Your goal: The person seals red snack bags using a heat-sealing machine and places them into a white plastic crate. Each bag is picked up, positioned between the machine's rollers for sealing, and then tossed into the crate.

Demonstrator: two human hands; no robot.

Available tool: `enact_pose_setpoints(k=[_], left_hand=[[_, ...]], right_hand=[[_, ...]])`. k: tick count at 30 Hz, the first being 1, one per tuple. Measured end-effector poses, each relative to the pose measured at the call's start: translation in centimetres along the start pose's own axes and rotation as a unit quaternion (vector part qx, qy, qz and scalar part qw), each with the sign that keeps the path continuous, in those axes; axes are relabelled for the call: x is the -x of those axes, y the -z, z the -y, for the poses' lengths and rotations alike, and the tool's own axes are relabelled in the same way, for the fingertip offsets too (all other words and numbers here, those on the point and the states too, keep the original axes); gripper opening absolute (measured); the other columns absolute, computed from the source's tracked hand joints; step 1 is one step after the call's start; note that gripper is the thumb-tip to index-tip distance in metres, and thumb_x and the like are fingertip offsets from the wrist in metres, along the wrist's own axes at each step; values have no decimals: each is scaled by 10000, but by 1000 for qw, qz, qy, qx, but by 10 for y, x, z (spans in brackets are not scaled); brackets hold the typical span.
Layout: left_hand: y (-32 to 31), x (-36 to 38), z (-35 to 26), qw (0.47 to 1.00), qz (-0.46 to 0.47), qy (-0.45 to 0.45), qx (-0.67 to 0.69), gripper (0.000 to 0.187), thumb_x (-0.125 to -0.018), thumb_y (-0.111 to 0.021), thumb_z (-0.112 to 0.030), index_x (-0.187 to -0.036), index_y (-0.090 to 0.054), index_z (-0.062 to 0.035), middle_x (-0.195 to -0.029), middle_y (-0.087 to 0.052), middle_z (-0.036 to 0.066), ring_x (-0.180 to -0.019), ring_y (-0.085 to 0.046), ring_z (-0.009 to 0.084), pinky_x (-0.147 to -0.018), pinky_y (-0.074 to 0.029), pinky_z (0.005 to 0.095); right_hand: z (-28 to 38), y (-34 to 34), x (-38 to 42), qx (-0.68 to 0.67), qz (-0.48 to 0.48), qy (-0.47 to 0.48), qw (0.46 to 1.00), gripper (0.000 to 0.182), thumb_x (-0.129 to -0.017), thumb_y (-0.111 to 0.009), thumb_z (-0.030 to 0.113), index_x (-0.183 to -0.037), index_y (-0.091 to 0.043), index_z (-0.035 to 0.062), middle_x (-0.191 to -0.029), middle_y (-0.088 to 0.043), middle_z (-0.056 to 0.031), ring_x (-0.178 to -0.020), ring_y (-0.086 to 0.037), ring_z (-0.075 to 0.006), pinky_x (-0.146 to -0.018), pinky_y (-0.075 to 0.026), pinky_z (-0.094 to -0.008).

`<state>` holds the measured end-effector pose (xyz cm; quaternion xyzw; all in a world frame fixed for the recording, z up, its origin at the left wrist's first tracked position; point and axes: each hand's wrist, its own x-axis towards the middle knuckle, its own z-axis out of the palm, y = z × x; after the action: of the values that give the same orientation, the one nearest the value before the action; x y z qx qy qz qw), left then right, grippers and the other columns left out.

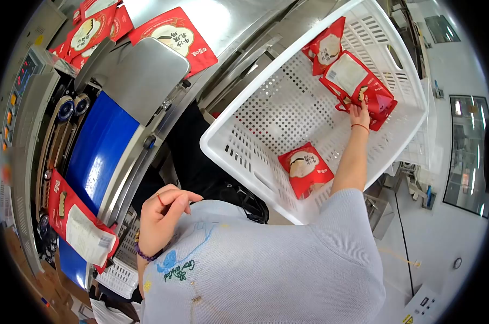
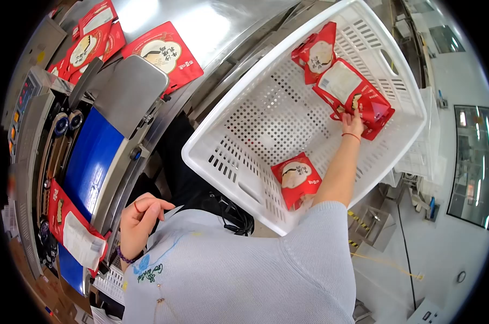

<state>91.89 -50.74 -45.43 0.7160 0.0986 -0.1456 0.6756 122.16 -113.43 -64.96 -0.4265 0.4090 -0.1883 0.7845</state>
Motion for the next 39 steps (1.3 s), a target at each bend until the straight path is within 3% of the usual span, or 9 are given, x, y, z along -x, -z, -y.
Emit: enact_pose_setpoints(k=[5, 9, 14, 20, 25, 29, 30, 36, 39], left_hand=[[2, -2, 14, 1000, 8, 11, 2, 200, -943, -528, -101, -966, -708, -16, -775, -541, 19, -701, -518, 82, -635, -405, 221], [8, 0, 20, 999, 12, -49, -11, 186, -939, -555, -120, -958, -716, -29, -801, -582, 42, -711, -561, 110, -646, -446, 240], [18, -11, 9, 996, -33, -81, -33, 161, -930, -581, -143, -1014, -696, -67, -829, -559, 16, -703, -536, 100, -635, -444, 252], [13, -29, 3, 968, -56, -239, -43, 538, -803, -743, -182, -1282, -525, -74, -1143, -505, 76, -1006, -541, 169, -787, -480, 270], [12, -33, -11, 929, -38, -362, 60, 580, -733, -798, -138, -1252, -555, -44, -1216, -537, 112, -1105, -558, 210, -904, -478, 306], [33, -21, 9, 912, -176, -345, 138, 399, -747, -782, -116, -1105, -638, -17, -937, -661, 101, -830, -650, 187, -745, -513, 287], [39, -8, 9, 912, -184, -311, 192, 388, -754, -768, -86, -1113, -638, -17, -941, -669, 94, -848, -650, 179, -763, -515, 284], [57, 3, 22, 880, -360, -309, 25, 353, -788, -723, -60, -1131, -645, -34, -958, -692, 93, -811, -671, 247, -772, -528, 283], [60, -5, 25, 889, -341, -305, -16, 289, -802, -720, -127, -1069, -668, -28, -846, -687, 95, -775, -663, 266, -724, -520, 277]], right_hand=[[3, 2, -22, 68, 74, -15, 995, 376, -922, -592, 297, -1239, -537, 101, -1230, -558, -98, -1091, -550, -287, -920, -506, -393], [9, -30, 50, 430, -62, 465, 771, 281, -880, -582, 171, -1052, -662, -35, -983, -685, -128, -916, -623, -229, -815, -480, -316], [28, -87, 218, 390, 25, 587, 709, 249, -935, -568, 171, -986, -581, -72, -1006, -612, -155, -929, -576, -251, -879, -452, -326], [30, -111, 357, 237, 371, 340, 831, 56, -897, -565, 49, -863, -534, 18, -896, -547, -45, -837, -507, -133, -807, -444, -285], [-28, -130, 433, 204, 594, 220, 747, 293, -816, -684, 170, -1030, -550, 22, -1127, -579, -100, -1061, -542, -212, -953, -427, -376], [-90, -138, 482, 121, 528, 39, 840, 530, -965, -449, 281, -1410, -352, 10, -1352, -479, -136, -1209, -511, -272, -1021, -425, -399], [-111, -134, 482, 192, 605, 168, 754, 542, -986, -364, 361, -1396, -360, 6, -1342, -483, -138, -1202, -513, -276, -1016, -433, -406], [-152, -151, 516, 250, 733, 158, 612, 549, -850, -599, -36, -1356, -388, -4, -1234, -560, -105, -1082, -572, -194, -952, -467, -328], [-149, -164, 508, 228, 639, 83, 730, 427, -906, -590, 33, -1305, -446, -17, -1147, -611, -82, -1018, -591, -163, -909, -484, -314]])
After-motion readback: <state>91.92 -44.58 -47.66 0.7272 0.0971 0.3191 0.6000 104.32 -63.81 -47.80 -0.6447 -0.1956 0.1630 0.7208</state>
